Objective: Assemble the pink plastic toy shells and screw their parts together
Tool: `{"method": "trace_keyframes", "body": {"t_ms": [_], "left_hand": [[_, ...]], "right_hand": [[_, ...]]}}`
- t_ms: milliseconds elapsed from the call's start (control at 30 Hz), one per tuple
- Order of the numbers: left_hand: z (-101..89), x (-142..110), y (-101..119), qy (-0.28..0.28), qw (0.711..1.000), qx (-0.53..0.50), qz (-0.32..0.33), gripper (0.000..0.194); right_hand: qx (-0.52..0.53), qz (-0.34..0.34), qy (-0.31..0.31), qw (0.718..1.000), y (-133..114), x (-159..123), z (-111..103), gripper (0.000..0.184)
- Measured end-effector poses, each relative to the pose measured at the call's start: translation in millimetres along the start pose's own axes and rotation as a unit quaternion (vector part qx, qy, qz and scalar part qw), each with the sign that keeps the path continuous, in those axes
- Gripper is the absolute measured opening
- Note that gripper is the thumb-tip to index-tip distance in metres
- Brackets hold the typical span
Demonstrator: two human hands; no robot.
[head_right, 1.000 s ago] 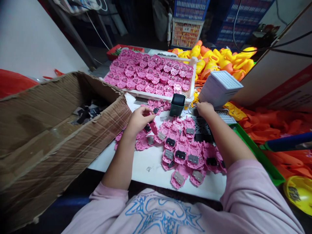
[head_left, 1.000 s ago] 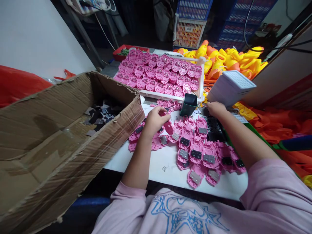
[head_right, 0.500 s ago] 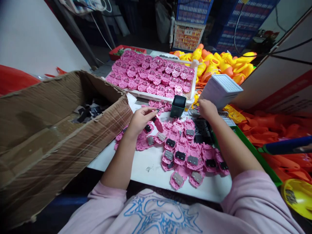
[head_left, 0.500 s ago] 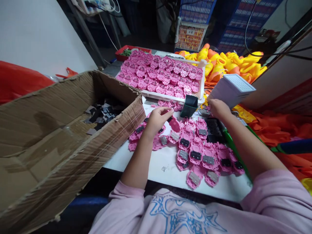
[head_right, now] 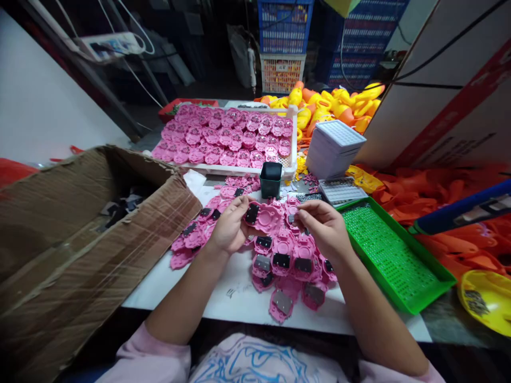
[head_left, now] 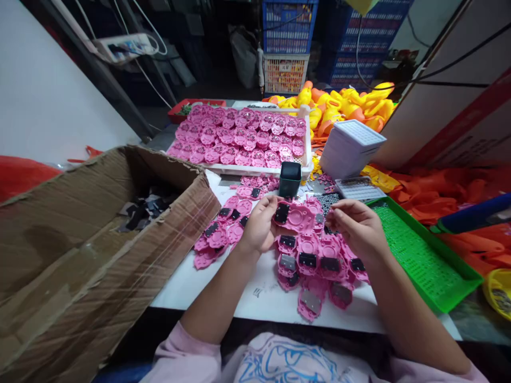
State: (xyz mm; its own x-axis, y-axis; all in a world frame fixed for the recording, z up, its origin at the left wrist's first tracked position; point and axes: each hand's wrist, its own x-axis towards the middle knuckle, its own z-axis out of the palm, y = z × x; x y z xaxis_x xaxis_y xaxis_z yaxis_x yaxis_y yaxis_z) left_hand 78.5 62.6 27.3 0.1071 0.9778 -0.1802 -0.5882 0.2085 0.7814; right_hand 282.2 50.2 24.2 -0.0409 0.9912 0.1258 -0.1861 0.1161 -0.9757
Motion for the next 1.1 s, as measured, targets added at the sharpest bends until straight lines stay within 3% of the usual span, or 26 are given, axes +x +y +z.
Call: {"method": "trace_keyframes", "body": {"t_ms": [100,300,600,800,1100], "left_hand": [[6.3,-4.3,-6.9,-0.002,1.0,0.011,-0.016,0.032],[13.4,-10.0,-12.0,-0.019,0.999,0.046,0.004,0.049],[13.7,-12.9,-30.5,0.009,0.992,0.097,0.074,0.041],[10.5,-20.4,-37.7,0.025,0.947,0.244,0.209,0.022],[11.1,-30.0,-37.5,-0.032,0.935,0.275,0.221,0.02]], "right_hand": [[0.008,0.045,-0.01,0.999,5.1,-1.9,-0.9,0.023],[-0.016,0.042,-0.011,0.999,11.5,6.4,-4.6,0.027],[-0.101,0.032,0.014,0.994,19.3,7.3,-6.1,0.031],[-0.216,-0.026,-0.037,0.975,24.3,5.4,-15.0,0.029],[-0.209,-0.025,-0.113,0.971,19.3,6.4,-23.2,0.022]]}}
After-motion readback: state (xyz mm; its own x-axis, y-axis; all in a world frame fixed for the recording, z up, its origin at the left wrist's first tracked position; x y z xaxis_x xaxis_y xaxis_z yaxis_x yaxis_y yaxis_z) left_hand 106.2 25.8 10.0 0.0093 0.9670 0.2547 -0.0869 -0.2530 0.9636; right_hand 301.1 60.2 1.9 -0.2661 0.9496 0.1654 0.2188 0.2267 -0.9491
